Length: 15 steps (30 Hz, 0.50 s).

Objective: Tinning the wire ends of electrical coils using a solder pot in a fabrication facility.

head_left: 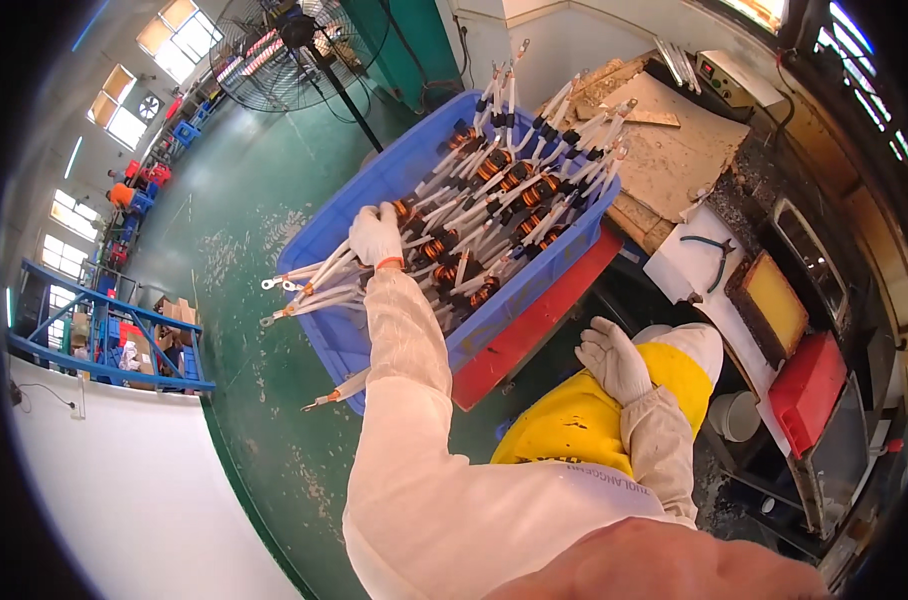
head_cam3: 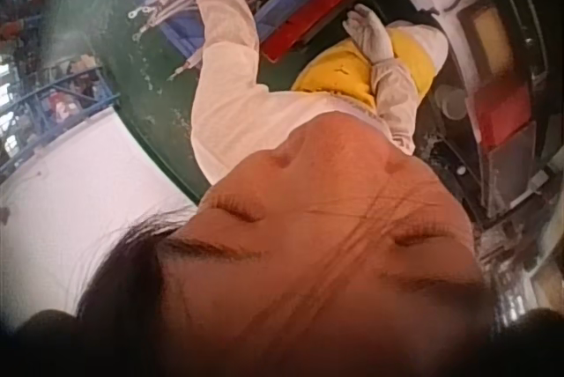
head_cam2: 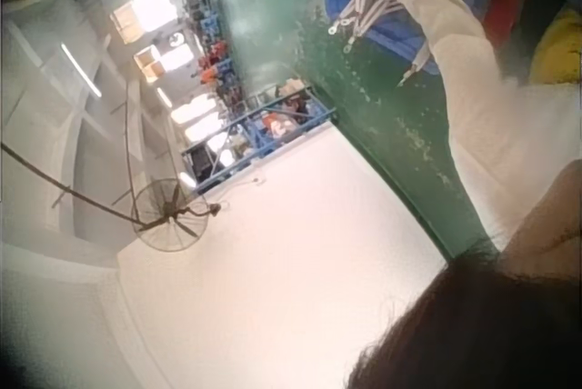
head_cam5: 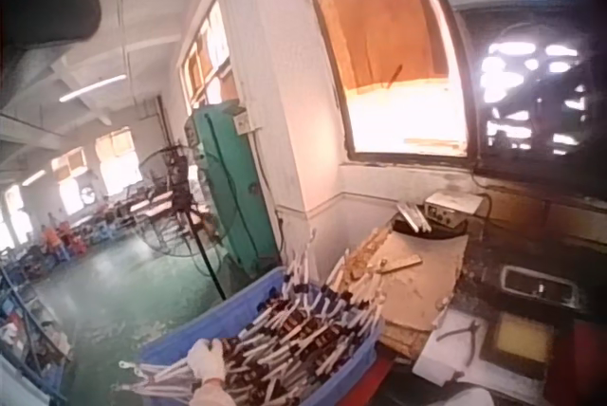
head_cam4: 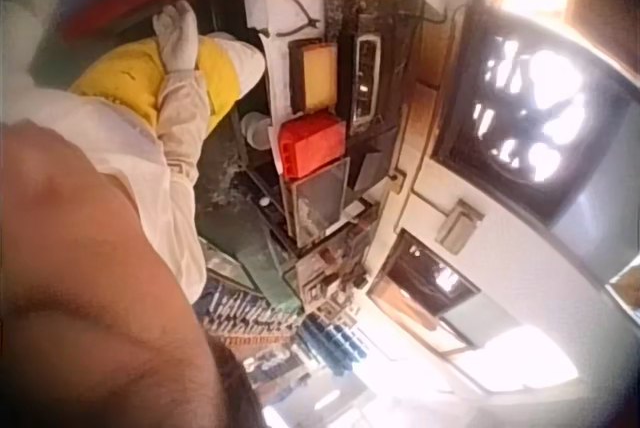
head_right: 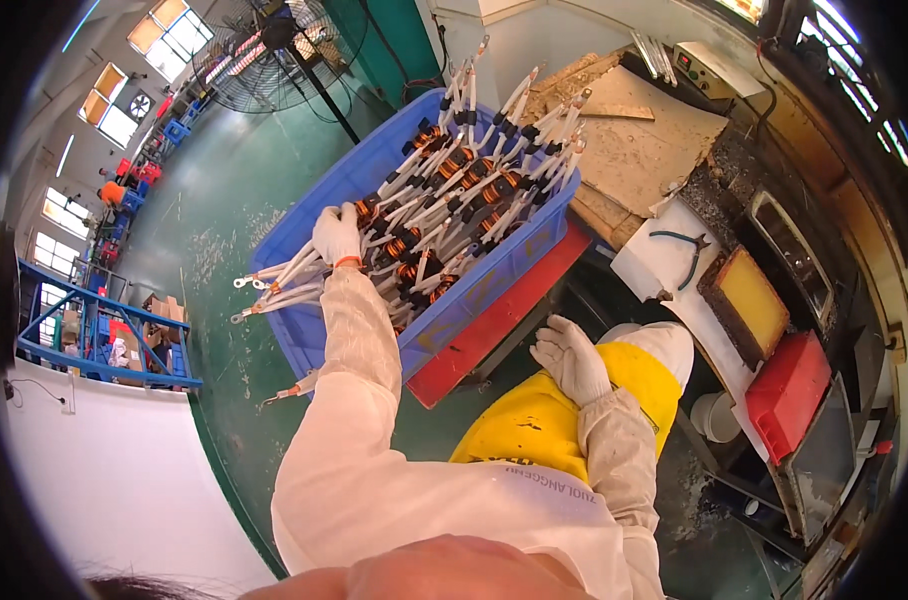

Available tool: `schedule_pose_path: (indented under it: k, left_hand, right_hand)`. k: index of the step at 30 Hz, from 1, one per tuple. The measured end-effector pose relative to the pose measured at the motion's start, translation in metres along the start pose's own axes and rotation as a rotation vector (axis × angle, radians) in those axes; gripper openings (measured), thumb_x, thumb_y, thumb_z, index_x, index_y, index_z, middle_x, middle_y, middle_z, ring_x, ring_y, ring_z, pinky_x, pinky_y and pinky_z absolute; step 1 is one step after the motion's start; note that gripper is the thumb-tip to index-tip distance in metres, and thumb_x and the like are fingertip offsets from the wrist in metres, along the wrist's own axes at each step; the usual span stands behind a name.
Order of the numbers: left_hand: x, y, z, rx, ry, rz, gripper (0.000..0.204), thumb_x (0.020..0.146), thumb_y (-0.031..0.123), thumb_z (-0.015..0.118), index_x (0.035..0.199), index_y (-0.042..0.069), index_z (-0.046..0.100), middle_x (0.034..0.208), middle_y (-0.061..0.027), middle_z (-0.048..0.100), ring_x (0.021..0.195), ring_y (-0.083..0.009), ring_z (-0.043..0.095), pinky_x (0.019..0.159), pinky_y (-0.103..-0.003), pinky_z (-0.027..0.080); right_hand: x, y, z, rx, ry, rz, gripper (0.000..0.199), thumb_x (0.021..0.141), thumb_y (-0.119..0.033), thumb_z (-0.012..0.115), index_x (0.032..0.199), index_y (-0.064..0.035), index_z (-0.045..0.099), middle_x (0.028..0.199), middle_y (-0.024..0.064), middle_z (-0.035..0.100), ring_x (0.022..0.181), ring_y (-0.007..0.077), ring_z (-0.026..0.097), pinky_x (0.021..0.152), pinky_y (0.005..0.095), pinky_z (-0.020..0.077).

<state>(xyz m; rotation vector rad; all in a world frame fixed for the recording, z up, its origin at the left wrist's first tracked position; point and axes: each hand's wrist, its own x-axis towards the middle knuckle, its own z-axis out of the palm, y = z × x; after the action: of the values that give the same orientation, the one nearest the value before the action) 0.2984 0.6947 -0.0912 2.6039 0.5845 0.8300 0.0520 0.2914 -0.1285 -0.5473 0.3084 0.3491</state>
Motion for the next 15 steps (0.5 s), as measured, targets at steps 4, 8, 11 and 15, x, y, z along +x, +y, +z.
schedule_pose_path:
  k: [4,8,11,15]
  left_hand:
    - [0.005,0.032,-0.039,-0.223,0.160,-0.212,0.038,0.086,0.036,0.061,0.078,0.000,0.070,0.080,-0.0217,0.070,0.077,-0.0378,0.067,0.074,-0.046,0.050]
    - [0.007,0.053,-0.061,-0.233,0.323,-0.012,0.033,0.085,0.031,0.063,0.072,0.001,0.066,0.073,-0.0178,0.066,0.071,-0.0372,0.063,0.068,-0.048,0.047]
    - [-0.006,0.090,-0.078,-0.230,0.418,0.191,0.030,0.084,0.028,0.065,0.070,0.002,0.064,0.071,-0.0155,0.064,0.069,-0.0364,0.061,0.066,-0.048,0.046]
    - [-0.021,0.115,-0.096,-0.153,0.493,0.318,0.025,0.084,0.023,0.066,0.069,0.003,0.064,0.072,-0.0138,0.064,0.069,-0.0357,0.060,0.066,-0.048,0.046]
  right_hand:
    - [-0.004,0.000,0.003,0.009,-0.003,-0.007,0.042,0.102,-0.032,0.054,0.133,-0.0051,0.050,0.114,0.0134,0.065,0.097,0.0226,0.065,0.100,0.0412,0.0514]
    - [-0.001,0.001,-0.004,0.051,-0.026,-0.018,0.041,0.102,-0.031,0.054,0.133,-0.0043,0.050,0.113,0.0140,0.065,0.097,0.0242,0.065,0.099,0.0419,0.0521]
    - [-0.002,0.001,-0.013,0.032,-0.043,-0.064,0.039,0.102,-0.030,0.054,0.131,-0.0035,0.051,0.112,0.0147,0.066,0.096,0.0255,0.066,0.098,0.0427,0.0526]
    - [-0.007,-0.003,-0.014,0.081,-0.092,-0.046,0.034,0.102,-0.023,0.053,0.129,-0.0018,0.051,0.112,0.0156,0.065,0.096,0.0265,0.066,0.096,0.0433,0.0528]
